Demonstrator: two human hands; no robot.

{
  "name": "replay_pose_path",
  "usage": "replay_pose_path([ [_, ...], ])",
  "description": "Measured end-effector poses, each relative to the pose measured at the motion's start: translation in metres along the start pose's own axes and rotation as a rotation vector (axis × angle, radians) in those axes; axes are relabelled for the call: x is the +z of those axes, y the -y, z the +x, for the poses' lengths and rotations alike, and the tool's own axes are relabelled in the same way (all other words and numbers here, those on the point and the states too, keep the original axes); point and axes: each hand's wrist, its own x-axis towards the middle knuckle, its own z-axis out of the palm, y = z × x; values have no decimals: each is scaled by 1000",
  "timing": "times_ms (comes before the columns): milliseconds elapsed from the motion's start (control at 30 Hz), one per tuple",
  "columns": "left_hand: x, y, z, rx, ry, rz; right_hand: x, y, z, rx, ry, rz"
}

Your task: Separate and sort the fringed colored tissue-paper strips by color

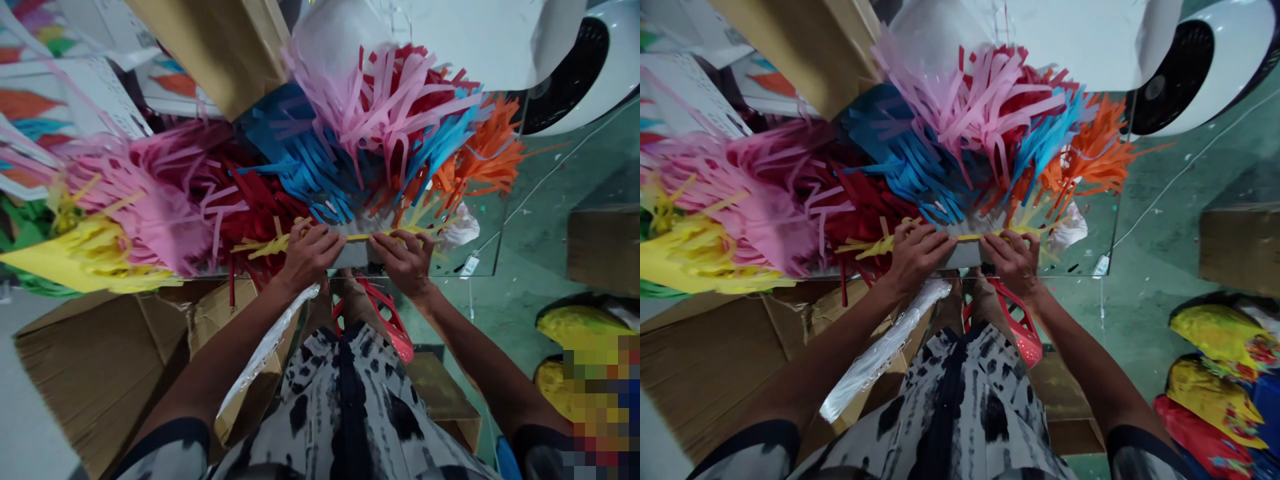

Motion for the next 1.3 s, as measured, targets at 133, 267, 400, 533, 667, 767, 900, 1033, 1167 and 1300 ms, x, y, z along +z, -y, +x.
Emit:
replay_pose_path([
  [133,-14,17,-21,-47,-78,99,-1,-5,-8,53,57,34],
  [267,-21,5,-12,-89,-100,119,0,1,-4,103,59,70],
  [400,-8,-13,12,-6,-50,98,-3,4,4,85,72,52],
  [533,6,-16,25,56,61,114,-9,8,15,64,45,14],
  [667,3,-17,28,95,98,177,-8,16,31,59,0,-10],
  [767,-7,-27,31,81,112,161,-6,20,41,-24,-44,-4],
  [900,-30,-53,35,-130,44,-32,-19,17,49,-128,-151,-4],
  [1033,-62,-85,41,-580,-91,-616,-56,10,56,-161,-309,32],
  [1167,-90,-106,52,-930,-76,-1257,-100,11,64,-160,-427,116],
  [1300,-109,-116,65,-961,-98,-1476,-136,22,74,8,-384,274],
])
